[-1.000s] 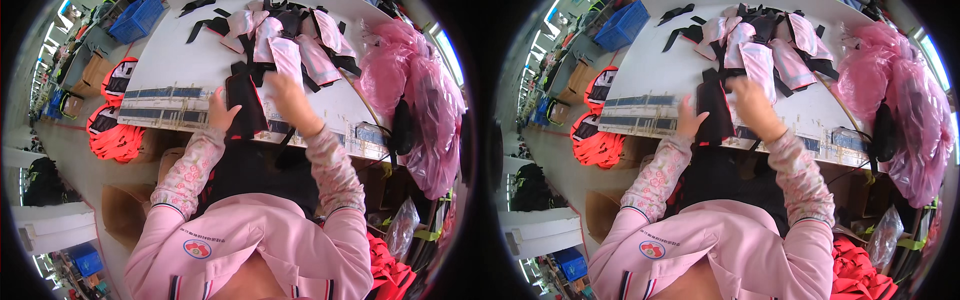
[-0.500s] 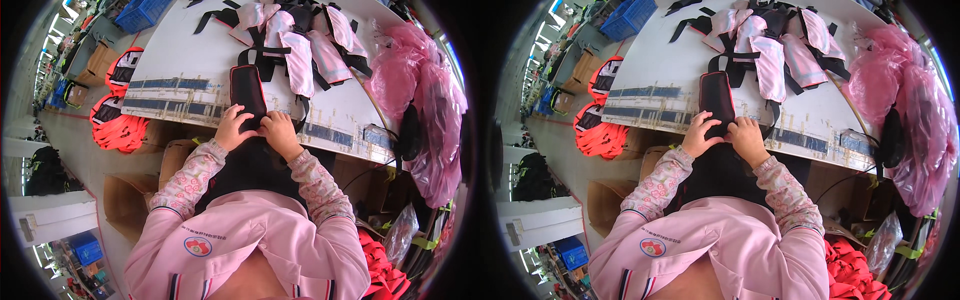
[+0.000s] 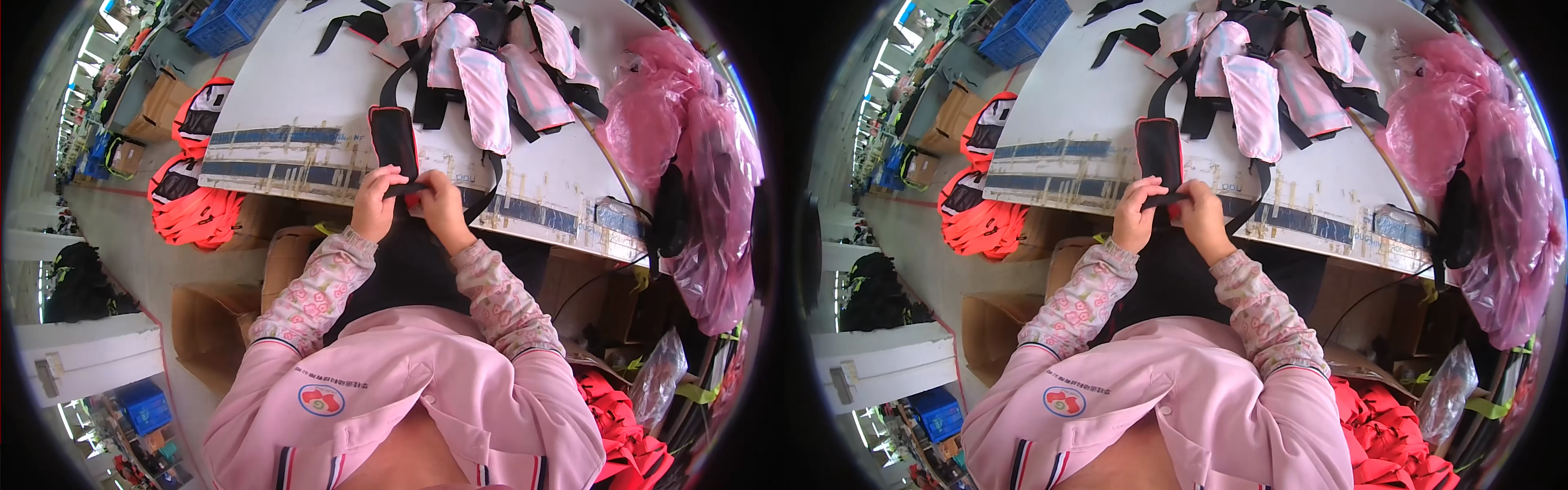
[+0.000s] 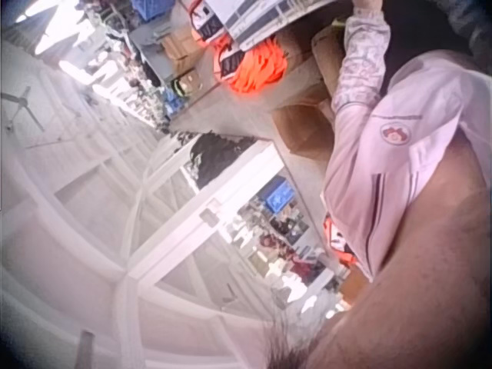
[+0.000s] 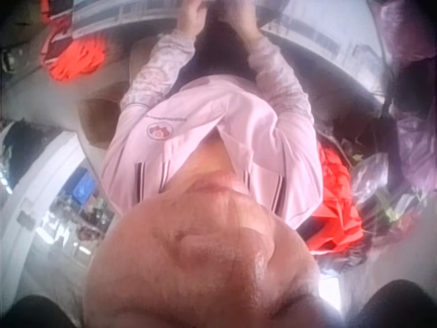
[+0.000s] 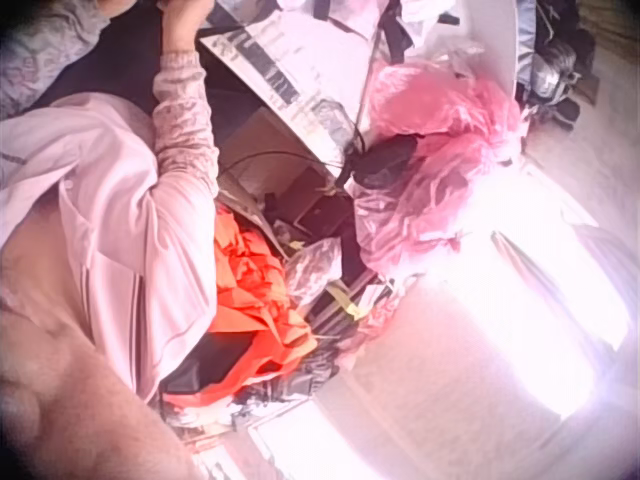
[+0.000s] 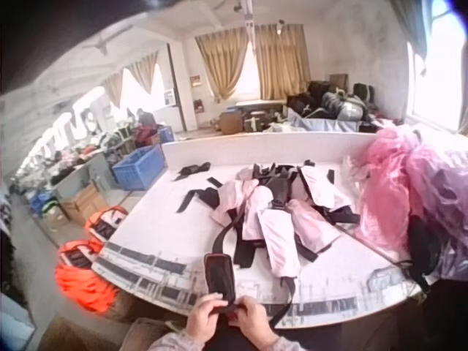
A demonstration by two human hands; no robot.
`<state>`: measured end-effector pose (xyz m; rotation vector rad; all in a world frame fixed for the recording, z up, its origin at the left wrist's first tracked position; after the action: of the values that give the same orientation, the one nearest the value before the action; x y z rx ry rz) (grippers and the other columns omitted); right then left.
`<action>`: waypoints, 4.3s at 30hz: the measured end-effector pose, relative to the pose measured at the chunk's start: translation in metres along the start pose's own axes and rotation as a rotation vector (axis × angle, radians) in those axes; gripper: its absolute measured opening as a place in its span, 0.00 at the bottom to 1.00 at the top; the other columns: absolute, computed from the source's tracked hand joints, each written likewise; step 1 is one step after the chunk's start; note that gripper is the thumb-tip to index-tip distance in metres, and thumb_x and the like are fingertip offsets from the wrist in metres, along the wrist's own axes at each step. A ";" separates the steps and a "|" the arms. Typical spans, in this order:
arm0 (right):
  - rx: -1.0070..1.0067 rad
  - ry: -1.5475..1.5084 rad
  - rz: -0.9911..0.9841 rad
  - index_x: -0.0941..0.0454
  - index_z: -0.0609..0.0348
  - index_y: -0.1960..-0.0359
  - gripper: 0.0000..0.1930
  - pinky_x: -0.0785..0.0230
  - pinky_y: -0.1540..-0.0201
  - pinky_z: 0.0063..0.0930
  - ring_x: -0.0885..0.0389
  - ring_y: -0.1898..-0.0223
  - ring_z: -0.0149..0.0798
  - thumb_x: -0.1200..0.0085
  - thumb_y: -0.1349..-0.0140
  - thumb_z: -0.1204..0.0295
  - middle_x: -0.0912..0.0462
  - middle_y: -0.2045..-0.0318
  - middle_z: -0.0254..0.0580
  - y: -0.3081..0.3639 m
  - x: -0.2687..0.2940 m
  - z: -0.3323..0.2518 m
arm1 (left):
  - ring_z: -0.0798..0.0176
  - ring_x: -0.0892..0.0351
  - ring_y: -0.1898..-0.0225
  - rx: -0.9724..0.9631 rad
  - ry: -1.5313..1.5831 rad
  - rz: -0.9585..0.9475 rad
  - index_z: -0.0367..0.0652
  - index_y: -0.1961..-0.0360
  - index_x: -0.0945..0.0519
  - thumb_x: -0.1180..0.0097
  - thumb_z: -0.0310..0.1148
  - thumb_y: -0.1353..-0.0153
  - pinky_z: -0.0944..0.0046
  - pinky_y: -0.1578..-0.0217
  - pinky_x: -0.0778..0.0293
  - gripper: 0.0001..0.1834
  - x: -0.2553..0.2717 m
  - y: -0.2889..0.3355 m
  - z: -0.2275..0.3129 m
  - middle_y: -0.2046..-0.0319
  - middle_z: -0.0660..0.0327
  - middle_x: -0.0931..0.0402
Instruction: Assembling, folding, and preparing life vests for packaging at a factory workbench.
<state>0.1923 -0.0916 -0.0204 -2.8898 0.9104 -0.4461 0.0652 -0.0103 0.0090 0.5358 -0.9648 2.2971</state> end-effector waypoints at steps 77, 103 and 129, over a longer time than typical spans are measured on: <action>-0.561 -0.830 -0.192 0.34 0.59 0.52 0.16 0.26 0.70 0.31 0.22 0.75 0.33 0.45 0.41 0.74 0.22 0.67 0.37 0.022 -0.012 -0.076 | 0.67 0.28 0.69 0.090 -0.046 0.622 0.39 0.75 0.26 0.41 0.27 0.45 0.66 0.70 0.32 0.07 0.055 -0.038 0.020 0.73 0.64 0.27; 0.089 0.116 -0.289 0.30 0.69 0.56 0.17 0.34 0.71 0.32 0.29 0.76 0.35 0.49 0.37 0.64 0.25 0.75 0.47 0.001 -0.039 -0.064 | 0.47 0.23 0.77 0.140 -0.079 0.294 0.42 0.73 0.23 0.41 0.36 0.50 0.52 0.76 0.30 0.09 0.037 -0.051 -0.041 0.80 0.53 0.24; 0.189 -0.019 -0.793 0.39 0.64 0.84 0.19 0.50 0.84 0.30 0.46 0.87 0.42 0.48 0.37 0.71 0.40 0.88 0.47 0.080 -0.035 -0.163 | 0.60 0.28 0.79 0.613 -0.737 0.618 0.38 0.80 0.25 0.39 0.40 0.47 0.59 0.75 0.32 0.16 0.381 0.086 -0.228 0.83 0.56 0.26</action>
<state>0.0722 -0.1352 0.1137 -2.9426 -0.3147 -0.5040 -0.3062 0.2468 0.0283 1.6121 -0.7740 3.0381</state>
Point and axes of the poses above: each hand's wrist, its own y-axis away from the middle knuckle, its own x-axis out of the back of the hand, z = x × y, the point moved 2 cm from there along -y, towards the middle knuckle
